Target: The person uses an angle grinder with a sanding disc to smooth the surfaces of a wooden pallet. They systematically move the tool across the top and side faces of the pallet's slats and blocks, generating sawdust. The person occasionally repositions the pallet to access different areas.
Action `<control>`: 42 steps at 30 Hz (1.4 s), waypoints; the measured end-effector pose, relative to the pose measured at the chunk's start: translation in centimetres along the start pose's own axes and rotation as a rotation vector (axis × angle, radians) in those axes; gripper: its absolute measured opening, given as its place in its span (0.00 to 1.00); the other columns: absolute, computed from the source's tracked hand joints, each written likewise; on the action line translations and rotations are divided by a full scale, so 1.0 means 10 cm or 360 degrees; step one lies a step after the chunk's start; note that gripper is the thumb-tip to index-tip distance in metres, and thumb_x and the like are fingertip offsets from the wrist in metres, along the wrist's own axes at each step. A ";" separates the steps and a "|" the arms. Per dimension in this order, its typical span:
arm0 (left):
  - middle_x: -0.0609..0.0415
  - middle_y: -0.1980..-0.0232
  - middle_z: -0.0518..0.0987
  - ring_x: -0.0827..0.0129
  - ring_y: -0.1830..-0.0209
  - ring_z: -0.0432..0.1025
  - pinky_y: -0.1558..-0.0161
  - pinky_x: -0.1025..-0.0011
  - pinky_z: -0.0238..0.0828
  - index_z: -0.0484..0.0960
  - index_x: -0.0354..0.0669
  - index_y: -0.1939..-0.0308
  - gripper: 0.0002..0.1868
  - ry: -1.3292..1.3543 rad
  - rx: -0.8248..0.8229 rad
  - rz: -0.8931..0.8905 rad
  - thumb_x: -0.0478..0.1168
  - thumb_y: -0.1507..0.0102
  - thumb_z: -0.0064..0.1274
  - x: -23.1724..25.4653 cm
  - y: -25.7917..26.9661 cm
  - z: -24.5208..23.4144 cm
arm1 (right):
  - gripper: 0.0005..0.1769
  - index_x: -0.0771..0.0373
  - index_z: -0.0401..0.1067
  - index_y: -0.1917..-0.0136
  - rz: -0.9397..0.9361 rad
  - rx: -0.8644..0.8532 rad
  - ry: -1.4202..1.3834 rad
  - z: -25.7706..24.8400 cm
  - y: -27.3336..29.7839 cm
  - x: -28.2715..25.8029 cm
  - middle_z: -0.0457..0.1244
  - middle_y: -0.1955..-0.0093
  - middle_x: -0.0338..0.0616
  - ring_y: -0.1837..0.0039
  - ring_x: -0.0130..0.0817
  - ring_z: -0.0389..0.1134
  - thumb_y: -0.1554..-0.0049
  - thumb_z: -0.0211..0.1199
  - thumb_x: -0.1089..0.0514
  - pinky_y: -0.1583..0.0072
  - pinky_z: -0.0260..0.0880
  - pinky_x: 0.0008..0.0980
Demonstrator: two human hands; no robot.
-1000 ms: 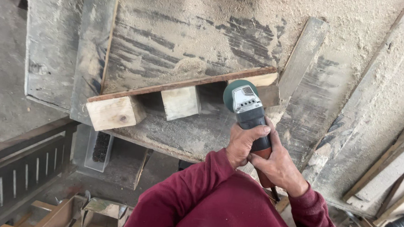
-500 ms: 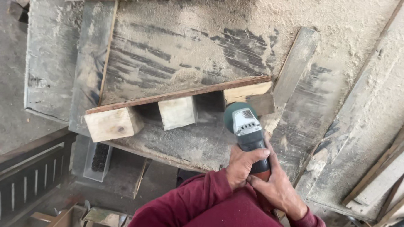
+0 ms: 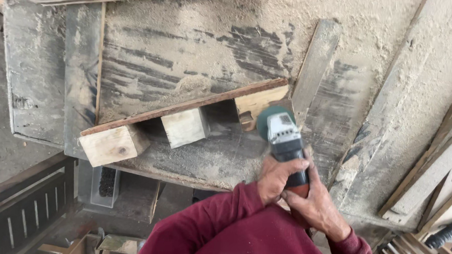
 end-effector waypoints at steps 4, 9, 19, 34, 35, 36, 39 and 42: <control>0.52 0.55 0.79 0.66 0.57 0.77 0.53 0.63 0.80 0.77 0.36 0.48 0.20 0.0026 -0.0058 -0.0071 0.35 0.41 0.65 -0.03 -0.22 0.09 | 0.67 0.53 0.27 0.13 -0.0212 -0.0003 -0.0132 -0.17 -0.05 0.08 0.59 0.30 0.61 0.35 0.52 0.70 0.53 0.66 0.49 0.38 0.75 0.47; 0.53 0.54 0.79 0.68 0.57 0.76 0.51 0.65 0.80 0.77 0.38 0.48 0.20 0.0036 0.0034 -0.0017 0.33 0.42 0.64 -0.03 -0.07 0.30 | 0.63 0.56 0.29 0.16 -0.0354 -0.0054 0.0005 -0.27 0.07 0.10 0.60 0.30 0.65 0.32 0.56 0.67 0.51 0.66 0.48 0.36 0.71 0.52; 0.53 0.57 0.80 0.67 0.60 0.78 0.54 0.65 0.81 0.77 0.39 0.51 0.18 -0.0005 0.0063 -0.0006 0.33 0.43 0.64 0.12 -0.32 0.36 | 0.64 0.51 0.26 0.14 -0.0316 -0.0114 -0.0202 -0.42 -0.15 -0.02 0.57 0.28 0.63 0.34 0.55 0.70 0.50 0.64 0.45 0.39 0.76 0.50; 0.52 0.55 0.81 0.69 0.58 0.77 0.53 0.68 0.79 0.80 0.36 0.51 0.16 -0.0016 -0.0041 -0.0111 0.35 0.41 0.65 -0.13 -0.09 0.27 | 0.60 0.55 0.30 0.15 -0.0483 0.0035 -0.0254 -0.22 0.14 0.19 0.54 0.25 0.59 0.28 0.46 0.61 0.48 0.66 0.53 0.34 0.66 0.44; 0.52 0.55 0.81 0.69 0.58 0.77 0.54 0.68 0.80 0.80 0.36 0.51 0.16 -0.0048 -0.0043 -0.0107 0.35 0.41 0.65 -0.16 -0.08 0.28 | 0.60 0.56 0.31 0.15 -0.0472 0.0041 -0.0291 -0.21 0.15 0.24 0.54 0.25 0.59 0.27 0.47 0.61 0.48 0.66 0.54 0.34 0.66 0.45; 0.52 0.55 0.81 0.69 0.58 0.78 0.54 0.68 0.80 0.79 0.36 0.51 0.16 -0.0086 -0.0054 -0.0090 0.35 0.41 0.64 -0.14 -0.14 0.28 | 0.60 0.56 0.31 0.15 -0.0477 0.0052 -0.0326 -0.23 0.10 0.25 0.54 0.25 0.59 0.27 0.48 0.60 0.49 0.66 0.54 0.33 0.65 0.45; 0.49 0.56 0.81 0.66 0.60 0.77 0.56 0.66 0.78 0.80 0.32 0.51 0.15 -0.0095 -0.0098 -0.0060 0.36 0.39 0.65 -0.19 -0.22 0.26 | 0.66 0.51 0.25 0.08 -0.0335 -0.0061 -0.0461 -0.22 0.01 0.42 0.60 0.31 0.69 0.38 0.59 0.70 0.44 0.66 0.51 0.41 0.76 0.53; 0.51 0.56 0.82 0.67 0.60 0.78 0.56 0.67 0.79 0.80 0.35 0.52 0.16 -0.0088 -0.0048 -0.0085 0.36 0.41 0.65 -0.22 -0.19 0.22 | 0.63 0.50 0.26 0.14 -0.0226 0.0004 -0.0347 -0.23 0.00 0.48 0.60 0.33 0.63 0.40 0.52 0.72 0.50 0.63 0.49 0.42 0.76 0.49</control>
Point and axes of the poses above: each hand's wrist, its own y-axis away from the middle knuckle, its own z-axis out of the palm, x = y × z, the point moved 6 cm from there along -y, towards the middle knuckle
